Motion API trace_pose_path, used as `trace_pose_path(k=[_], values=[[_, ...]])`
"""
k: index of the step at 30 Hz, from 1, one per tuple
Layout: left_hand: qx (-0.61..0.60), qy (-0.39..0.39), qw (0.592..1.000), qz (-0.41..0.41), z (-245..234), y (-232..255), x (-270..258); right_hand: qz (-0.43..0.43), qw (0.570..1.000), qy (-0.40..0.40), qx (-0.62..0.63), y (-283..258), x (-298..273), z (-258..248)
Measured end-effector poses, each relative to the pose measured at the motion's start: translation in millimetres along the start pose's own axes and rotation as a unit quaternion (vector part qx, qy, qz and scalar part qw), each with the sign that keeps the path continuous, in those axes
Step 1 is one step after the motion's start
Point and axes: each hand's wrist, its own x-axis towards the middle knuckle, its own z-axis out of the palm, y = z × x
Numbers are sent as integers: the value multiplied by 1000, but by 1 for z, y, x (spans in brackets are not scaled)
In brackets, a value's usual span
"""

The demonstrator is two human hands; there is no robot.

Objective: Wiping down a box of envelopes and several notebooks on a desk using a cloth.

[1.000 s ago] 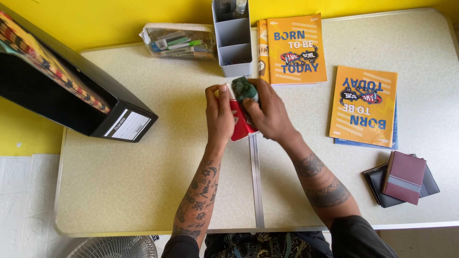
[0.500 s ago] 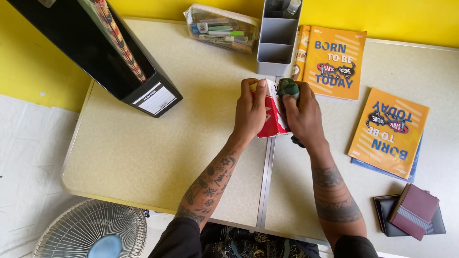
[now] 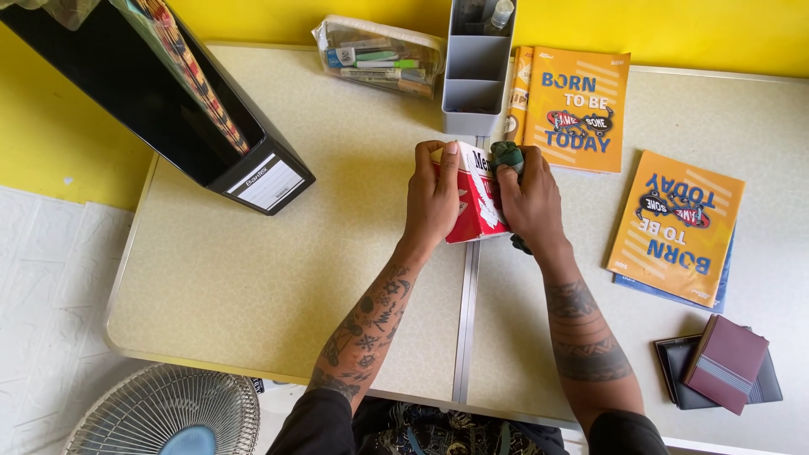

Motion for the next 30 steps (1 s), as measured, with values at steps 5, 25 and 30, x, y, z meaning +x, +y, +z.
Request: trace_pose_path(k=[5,25,30], values=[[6,2,1000,-8,-1,0,0,4,1000,-12,12,-27,-9,-8],[10,6,1000,-5,-2,-9,3,8,1000,14,-5,-14,1,1],[15,12,1000,8,-2,-8,3,-65,998,1,-20,-31,-11,-4]])
